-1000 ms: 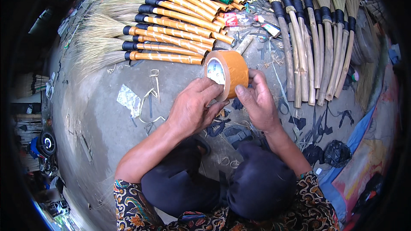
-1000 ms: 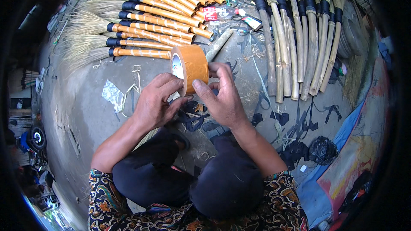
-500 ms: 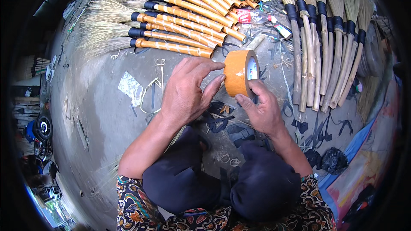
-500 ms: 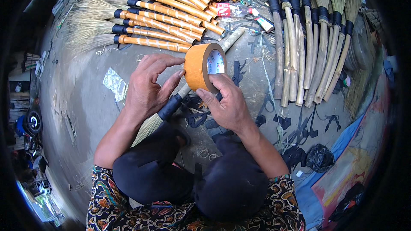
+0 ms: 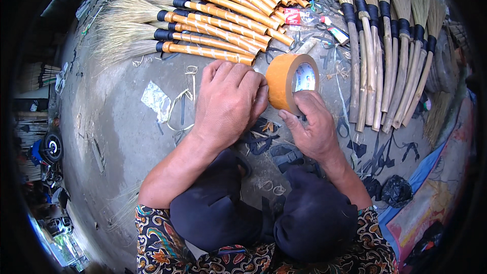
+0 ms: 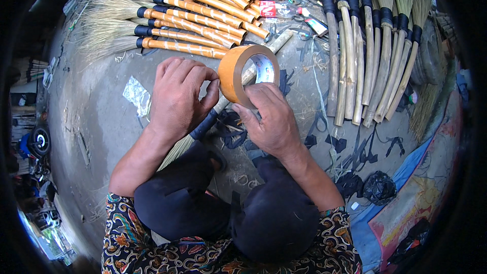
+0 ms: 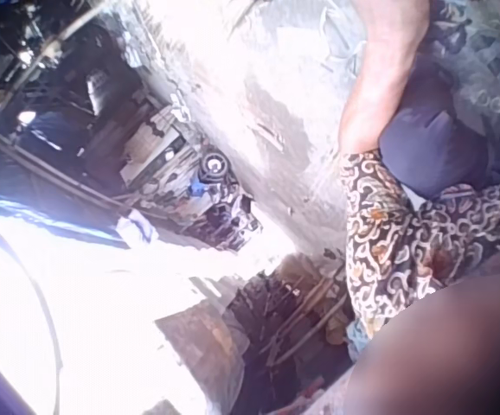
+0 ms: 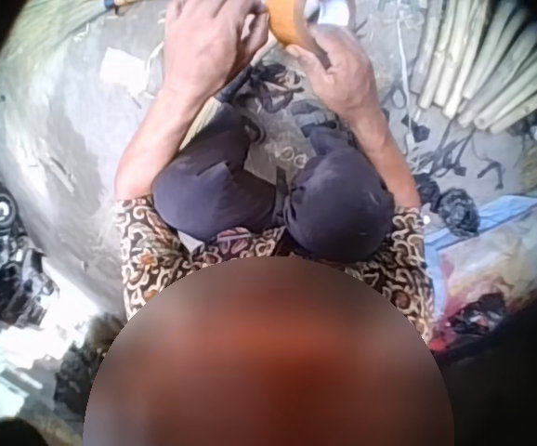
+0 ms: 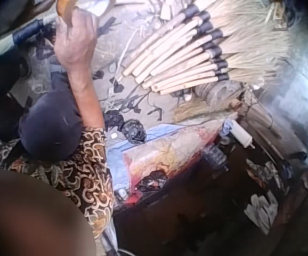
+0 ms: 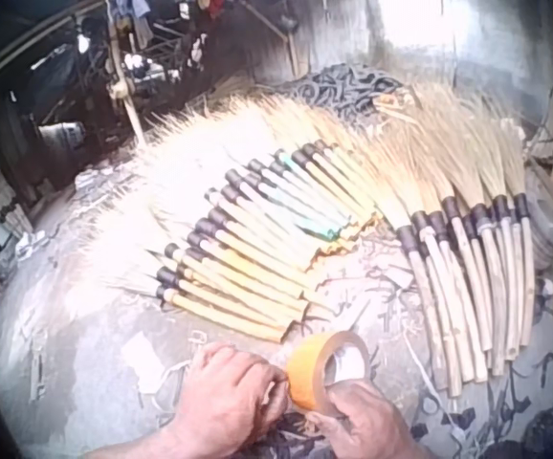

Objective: The person sits on the floor and wraps orange tape around the handles of several brooms. They pick up each broom, apply tape along the handle, and place the finished broom aside. A second person briefly enters the frame near the end.

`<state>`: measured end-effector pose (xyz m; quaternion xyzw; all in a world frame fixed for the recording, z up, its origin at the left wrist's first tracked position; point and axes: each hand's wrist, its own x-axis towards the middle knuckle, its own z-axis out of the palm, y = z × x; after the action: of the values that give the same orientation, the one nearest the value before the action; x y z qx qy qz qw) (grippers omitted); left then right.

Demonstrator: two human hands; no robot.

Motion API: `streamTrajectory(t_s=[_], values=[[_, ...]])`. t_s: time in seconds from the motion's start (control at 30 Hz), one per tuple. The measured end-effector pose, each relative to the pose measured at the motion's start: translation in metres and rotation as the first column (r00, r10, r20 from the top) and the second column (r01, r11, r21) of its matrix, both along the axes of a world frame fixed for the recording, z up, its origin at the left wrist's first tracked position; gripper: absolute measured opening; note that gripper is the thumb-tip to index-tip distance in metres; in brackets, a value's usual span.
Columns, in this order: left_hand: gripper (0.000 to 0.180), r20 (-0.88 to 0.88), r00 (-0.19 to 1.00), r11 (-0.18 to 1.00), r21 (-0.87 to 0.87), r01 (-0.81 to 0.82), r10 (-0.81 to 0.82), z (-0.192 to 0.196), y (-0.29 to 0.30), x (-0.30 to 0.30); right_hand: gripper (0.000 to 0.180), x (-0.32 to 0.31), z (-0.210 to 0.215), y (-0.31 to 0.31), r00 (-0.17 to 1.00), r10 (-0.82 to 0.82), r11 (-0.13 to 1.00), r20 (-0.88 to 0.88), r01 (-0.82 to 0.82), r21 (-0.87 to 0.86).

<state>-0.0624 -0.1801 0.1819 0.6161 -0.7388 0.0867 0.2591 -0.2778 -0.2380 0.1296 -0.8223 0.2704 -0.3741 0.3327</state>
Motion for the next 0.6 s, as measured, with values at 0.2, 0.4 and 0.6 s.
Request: streamTrajectory(t_s=[0.2,0.4,0.6], values=[[0.02,-0.265,0.963,0.975,0.198,0.1,-0.045,-0.001,-0.002,-0.002,0.029,-0.003,0.001,0.001,0.999,-0.047,0.994,-0.01,0.048,0.099],[0.043,-0.417,0.908,0.985,0.17,0.02,0.053,-0.005,-0.002,0.0,0.028,-0.003,-0.005,-0.001,0.997,-0.072,0.989,-0.01,0.073,0.125],[0.027,-0.398,0.914,0.96,0.278,0.038,0.079,-0.012,-0.004,0.002,0.029,0.0,-0.006,0.0,0.996,-0.08,0.986,-0.044,0.086,0.143]])
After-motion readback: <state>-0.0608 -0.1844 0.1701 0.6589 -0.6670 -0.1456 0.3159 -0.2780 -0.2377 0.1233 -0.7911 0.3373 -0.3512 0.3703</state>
